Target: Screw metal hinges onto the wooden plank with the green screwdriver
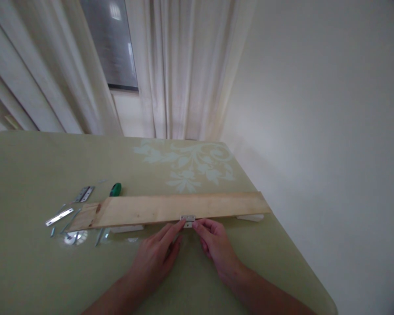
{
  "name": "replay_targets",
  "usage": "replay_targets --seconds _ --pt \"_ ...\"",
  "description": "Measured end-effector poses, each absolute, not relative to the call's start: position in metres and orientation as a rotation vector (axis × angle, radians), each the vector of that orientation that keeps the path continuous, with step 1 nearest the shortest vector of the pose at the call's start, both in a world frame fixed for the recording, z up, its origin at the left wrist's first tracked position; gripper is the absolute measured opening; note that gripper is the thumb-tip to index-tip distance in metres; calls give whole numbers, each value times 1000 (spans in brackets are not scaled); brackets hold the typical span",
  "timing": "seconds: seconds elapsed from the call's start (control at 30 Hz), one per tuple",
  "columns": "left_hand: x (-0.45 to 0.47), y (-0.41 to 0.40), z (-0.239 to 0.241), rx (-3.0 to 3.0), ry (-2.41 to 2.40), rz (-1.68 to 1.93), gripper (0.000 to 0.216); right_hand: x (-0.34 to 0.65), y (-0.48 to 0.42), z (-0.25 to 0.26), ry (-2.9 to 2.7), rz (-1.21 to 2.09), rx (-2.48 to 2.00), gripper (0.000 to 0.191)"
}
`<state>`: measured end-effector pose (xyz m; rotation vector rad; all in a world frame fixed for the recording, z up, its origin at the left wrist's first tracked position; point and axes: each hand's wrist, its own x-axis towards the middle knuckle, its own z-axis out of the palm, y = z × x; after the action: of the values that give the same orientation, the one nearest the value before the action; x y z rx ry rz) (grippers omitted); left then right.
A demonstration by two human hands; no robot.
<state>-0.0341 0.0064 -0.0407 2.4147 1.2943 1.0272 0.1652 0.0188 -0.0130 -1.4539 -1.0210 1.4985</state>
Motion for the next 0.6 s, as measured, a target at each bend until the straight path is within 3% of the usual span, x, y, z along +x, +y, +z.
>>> replay_targets --seconds 0.6 --pt "-35 6 -37 2455 1287 1007 58 168 19 -10 -907 1587 -1413 53"
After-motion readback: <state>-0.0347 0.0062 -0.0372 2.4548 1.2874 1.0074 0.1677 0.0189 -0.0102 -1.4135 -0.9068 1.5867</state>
